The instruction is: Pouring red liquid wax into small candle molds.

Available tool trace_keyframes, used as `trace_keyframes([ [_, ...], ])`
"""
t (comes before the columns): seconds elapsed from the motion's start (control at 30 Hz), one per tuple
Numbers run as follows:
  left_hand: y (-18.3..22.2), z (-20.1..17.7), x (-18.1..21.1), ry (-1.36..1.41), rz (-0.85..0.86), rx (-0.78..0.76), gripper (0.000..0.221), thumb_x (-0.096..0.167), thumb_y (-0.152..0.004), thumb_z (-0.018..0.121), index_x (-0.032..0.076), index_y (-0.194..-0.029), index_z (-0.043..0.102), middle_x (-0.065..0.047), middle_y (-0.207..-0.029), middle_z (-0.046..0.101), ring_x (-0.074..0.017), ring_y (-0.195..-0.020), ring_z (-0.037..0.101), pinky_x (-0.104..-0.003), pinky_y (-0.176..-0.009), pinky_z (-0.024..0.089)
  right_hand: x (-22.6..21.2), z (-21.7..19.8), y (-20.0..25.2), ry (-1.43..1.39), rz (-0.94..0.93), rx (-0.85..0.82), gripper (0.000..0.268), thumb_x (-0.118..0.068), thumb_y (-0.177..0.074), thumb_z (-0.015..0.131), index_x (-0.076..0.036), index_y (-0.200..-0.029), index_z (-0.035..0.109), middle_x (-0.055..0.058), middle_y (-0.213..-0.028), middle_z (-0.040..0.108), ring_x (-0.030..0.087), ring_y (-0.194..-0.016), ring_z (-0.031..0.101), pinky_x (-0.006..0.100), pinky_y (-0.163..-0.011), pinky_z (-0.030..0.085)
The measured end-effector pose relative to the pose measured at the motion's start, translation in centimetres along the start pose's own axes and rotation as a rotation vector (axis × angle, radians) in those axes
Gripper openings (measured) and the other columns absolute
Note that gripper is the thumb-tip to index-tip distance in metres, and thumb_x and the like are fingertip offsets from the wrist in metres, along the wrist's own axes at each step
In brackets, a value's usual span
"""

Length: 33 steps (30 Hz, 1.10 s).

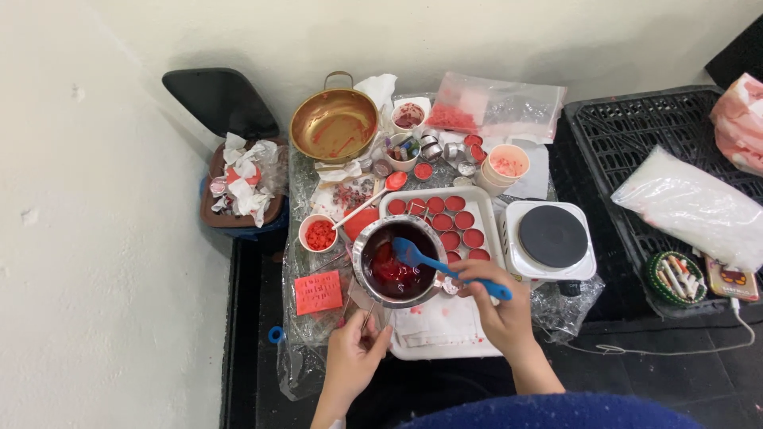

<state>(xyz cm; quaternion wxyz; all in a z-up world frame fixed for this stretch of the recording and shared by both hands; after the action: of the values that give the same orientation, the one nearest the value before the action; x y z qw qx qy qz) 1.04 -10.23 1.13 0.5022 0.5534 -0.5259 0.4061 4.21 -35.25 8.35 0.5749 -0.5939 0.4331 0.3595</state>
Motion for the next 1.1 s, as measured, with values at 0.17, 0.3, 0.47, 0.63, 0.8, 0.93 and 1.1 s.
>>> trace_keyframes([
  [0.17,0.0,1.5,-0.9,0.144,-0.088,-0.065,0.028,0.009,-0.09,0.074,0.004,-0.081,0.048,0.0,-0.062,0.058,-0.006,-0.052,0.065,-0.024,-0.045,0.051,0.5,-1.0,1.2,0.118,0.015,-0.101,0.005,0.0,-0.095,0.062,0.001,-0.099,0.065,0.016,-0.112,0.076,0.018,-0.093,0.078,0.029,-0.078,0.064],
  [0.3,-0.1,1.7,-0.9,0.065,-0.155,-0.044,0.028,0.01,-0.089,0.075,0.005,-0.081,0.048,-0.001,-0.06,0.059,-0.0055,-0.044,0.052,-0.025,-0.038,0.037,1.3,-2.7,1.4,0.184,0.059,0.025,0.006,0.002,-0.092,0.068,0.0,-0.098,0.066,0.015,-0.106,0.078,0.02,-0.085,0.075,0.03,-0.077,0.061],
  [0.47,-0.3,1.8,-1.3,0.019,-0.037,-0.029,0.029,0.01,-0.09,0.075,0.006,-0.081,0.049,0.001,-0.061,0.058,-0.0024,-0.047,0.051,-0.023,-0.04,0.038,0.2,-2.1,0.9,0.221,0.019,0.003,0.012,0.003,-0.091,0.066,0.0,-0.103,0.063,0.015,-0.113,0.075,0.018,-0.093,0.077,0.03,-0.08,0.062],
  [0.63,-0.5,1.1,-1.9,0.03,0.031,0.002,0.029,0.009,-0.091,0.076,0.005,-0.081,0.049,0.002,-0.064,0.053,-0.0007,-0.053,0.048,-0.021,-0.044,0.038,1.5,-2.2,1.4,0.128,0.063,-0.108,0.012,0.002,-0.093,0.064,-0.001,-0.104,0.063,0.014,-0.115,0.076,0.018,-0.094,0.078,0.03,-0.081,0.063],
  [0.8,-0.7,0.6,-1.3,-0.036,0.005,0.054,0.027,0.01,-0.089,0.076,0.005,-0.081,0.05,0.003,-0.063,0.052,-0.0008,-0.054,0.049,-0.021,-0.045,0.039,1.3,-2.7,1.0,0.185,0.083,-0.026,0.013,0.004,-0.095,0.061,0.0,-0.107,0.064,0.017,-0.118,0.076,0.021,-0.099,0.076,0.031,-0.086,0.061],
  [0.93,-1.6,0.0,-1.4,-0.057,0.013,0.056,0.027,0.011,-0.091,0.075,0.004,-0.081,0.051,0.003,-0.062,0.052,-0.0011,-0.054,0.048,-0.021,-0.045,0.038,2.0,-3.4,1.6,0.065,0.045,-0.037,0.015,0.006,-0.097,0.058,0.002,-0.111,0.059,0.021,-0.124,0.071,0.024,-0.11,0.074,0.033,-0.094,0.06],
  [1.1,-3.3,-0.8,-1.0,-0.046,0.004,0.119,0.028,0.011,-0.09,0.074,0.005,-0.079,0.049,0.004,-0.063,0.053,-0.0009,-0.053,0.046,-0.022,-0.044,0.034,2.4,-4.6,2.4,-0.134,0.036,0.072,0.017,0.006,-0.101,0.053,0.002,-0.117,0.056,0.025,-0.131,0.064,0.03,-0.124,0.066,0.042,-0.098,0.063],
])
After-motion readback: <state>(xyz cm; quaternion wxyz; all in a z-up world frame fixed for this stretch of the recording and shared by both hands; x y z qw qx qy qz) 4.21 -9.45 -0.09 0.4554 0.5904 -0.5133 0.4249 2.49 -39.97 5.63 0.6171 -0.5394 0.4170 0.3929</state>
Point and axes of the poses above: each hand's wrist, its own y-axis away from the middle knuckle, its own z-axis out of the palm, x = y × z, the point moved 5 cm from there along -y, towards the middle knuckle
